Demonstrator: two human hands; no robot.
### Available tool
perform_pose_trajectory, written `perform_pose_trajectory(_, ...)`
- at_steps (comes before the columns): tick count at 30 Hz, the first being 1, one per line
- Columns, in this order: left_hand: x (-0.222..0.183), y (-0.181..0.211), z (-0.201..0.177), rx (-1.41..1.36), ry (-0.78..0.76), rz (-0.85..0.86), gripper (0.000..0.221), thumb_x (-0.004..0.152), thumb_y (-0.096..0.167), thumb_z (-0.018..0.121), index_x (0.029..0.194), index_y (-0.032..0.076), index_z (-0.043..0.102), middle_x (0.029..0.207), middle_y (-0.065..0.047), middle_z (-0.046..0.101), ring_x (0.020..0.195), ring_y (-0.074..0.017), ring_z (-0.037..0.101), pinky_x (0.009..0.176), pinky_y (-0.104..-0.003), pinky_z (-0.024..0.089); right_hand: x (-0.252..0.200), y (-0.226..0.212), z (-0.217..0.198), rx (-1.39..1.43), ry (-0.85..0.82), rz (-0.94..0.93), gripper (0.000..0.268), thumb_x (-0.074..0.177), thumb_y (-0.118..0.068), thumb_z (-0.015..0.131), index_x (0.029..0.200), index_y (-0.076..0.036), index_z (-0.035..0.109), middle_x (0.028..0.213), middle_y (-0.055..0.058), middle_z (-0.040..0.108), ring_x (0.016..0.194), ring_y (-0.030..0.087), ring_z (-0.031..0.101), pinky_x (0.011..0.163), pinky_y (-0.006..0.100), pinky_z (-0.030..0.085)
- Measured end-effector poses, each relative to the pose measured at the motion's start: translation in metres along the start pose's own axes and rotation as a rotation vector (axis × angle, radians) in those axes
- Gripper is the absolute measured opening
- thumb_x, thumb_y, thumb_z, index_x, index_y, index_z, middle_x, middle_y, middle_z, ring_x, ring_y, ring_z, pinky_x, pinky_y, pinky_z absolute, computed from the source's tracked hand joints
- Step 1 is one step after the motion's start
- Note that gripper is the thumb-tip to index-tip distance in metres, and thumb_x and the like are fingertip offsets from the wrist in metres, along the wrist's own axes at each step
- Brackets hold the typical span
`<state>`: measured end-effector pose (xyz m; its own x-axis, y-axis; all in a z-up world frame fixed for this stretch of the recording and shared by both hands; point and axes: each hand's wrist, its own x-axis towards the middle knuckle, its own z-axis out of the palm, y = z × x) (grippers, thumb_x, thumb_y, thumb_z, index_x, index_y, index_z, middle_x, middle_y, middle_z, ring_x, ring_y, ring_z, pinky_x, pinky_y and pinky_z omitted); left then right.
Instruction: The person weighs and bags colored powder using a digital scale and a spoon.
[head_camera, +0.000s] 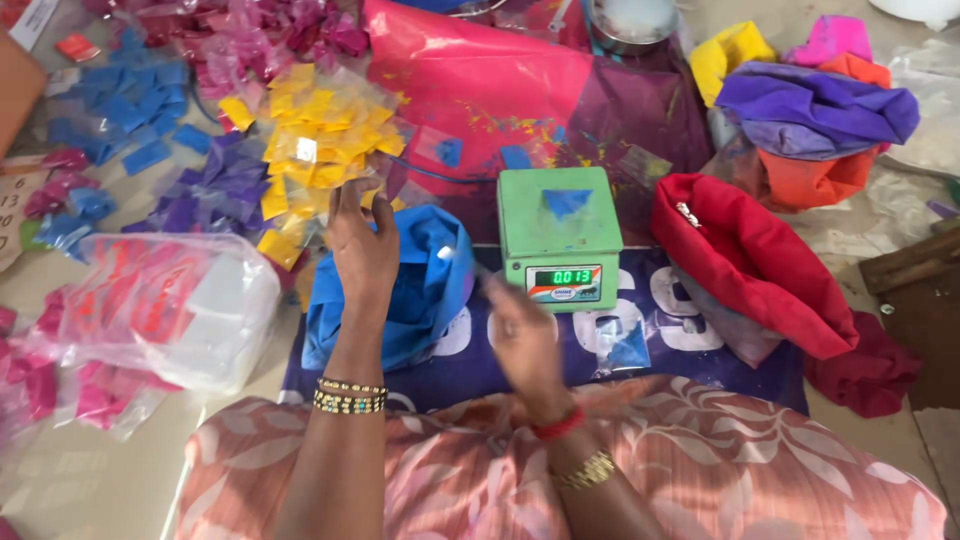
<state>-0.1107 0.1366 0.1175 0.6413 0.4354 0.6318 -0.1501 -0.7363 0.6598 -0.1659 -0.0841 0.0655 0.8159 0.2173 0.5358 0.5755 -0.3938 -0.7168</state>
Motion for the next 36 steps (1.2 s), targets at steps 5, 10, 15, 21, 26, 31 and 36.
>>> perform_pose_trajectory(5,-0.008,-0.004,0.006,-0.048,-0.017,-0.065,0.014,0.096,0.004,0.063,0.109,-0.001,0.064,0.097,-0.021,0.066,0.076,-0.0335,0.065,0.069,-0.044,0.052,-0.001,-0.008,0.004,-0.099,-0.053,-0.028,0.031,0.094,0.005,0.065,0.122,-0.004,0.071,0.11,0.014,0.075,0.096,0.028,0.072,0.08,0.037,0.059)
perform_pose_trajectory(10,-0.026,-0.02,0.036,-0.092,-0.115,-0.07,0.013,0.095,0.005,0.064,0.106,-0.002,0.065,0.097,-0.02,0.07,0.077,-0.0325,0.067,0.069,-0.043,0.053,-0.005,0.032,-0.041,0.329,0.26,0.213,0.025,0.101,0.002,0.06,0.122,-0.004,0.071,0.106,0.01,0.076,0.096,0.019,0.077,0.081,0.03,0.061)
perform_pose_trajectory(15,-0.05,-0.004,0.059,-0.139,-0.295,0.0,0.014,0.094,0.006,0.065,0.107,0.003,0.068,0.093,-0.019,0.071,0.081,-0.0336,0.069,0.074,-0.045,0.054,0.003,0.043,-0.095,0.528,0.598,0.467,0.022,0.099,0.004,0.054,0.115,0.01,0.069,0.099,0.015,0.073,0.086,0.022,0.077,0.08,0.03,0.063)
perform_pose_trajectory(21,-0.08,0.031,0.099,-0.166,-0.403,0.141,0.034,0.09,0.007,0.068,0.123,0.003,0.063,0.1,-0.022,0.07,0.09,-0.0416,0.064,0.08,-0.052,0.052,0.012,0.052,-0.095,0.209,0.627,0.451,0.021,0.1,0.003,0.056,0.115,0.011,0.068,0.099,0.017,0.076,0.087,0.019,0.078,0.081,0.029,0.064)
perform_pose_trajectory(26,-0.059,0.03,0.152,-0.145,-0.493,0.116,0.039,0.092,0.005,0.064,0.13,0.004,0.061,0.106,-0.026,0.067,0.101,-0.0443,0.063,0.089,-0.052,0.052,0.019,0.074,-0.08,0.2,0.597,0.487,0.023,0.1,0.001,0.055,0.117,0.01,0.068,0.1,0.018,0.077,0.091,0.018,0.077,0.085,0.027,0.062)
perform_pose_trajectory(31,-0.042,0.018,0.212,-0.135,-0.551,0.176,0.04,0.09,0.002,0.058,0.13,0.002,0.06,0.117,-0.027,0.067,0.109,-0.0465,0.061,0.095,-0.053,0.05,0.03,0.065,-0.075,0.096,0.525,0.437,0.026,0.1,0.0,0.056,0.12,0.007,0.072,0.102,0.015,0.079,0.093,0.017,0.074,0.082,0.028,0.057)
perform_pose_trajectory(36,-0.038,0.019,0.23,-0.052,-0.695,0.093,0.038,0.09,0.002,0.056,0.127,0.003,0.064,0.117,-0.025,0.067,0.111,-0.045,0.061,0.097,-0.052,0.049,0.034,0.06,-0.071,0.043,0.482,0.496,0.027,0.101,-0.004,0.056,0.122,0.004,0.07,0.106,0.016,0.079,0.095,0.016,0.077,0.08,0.028,0.059)
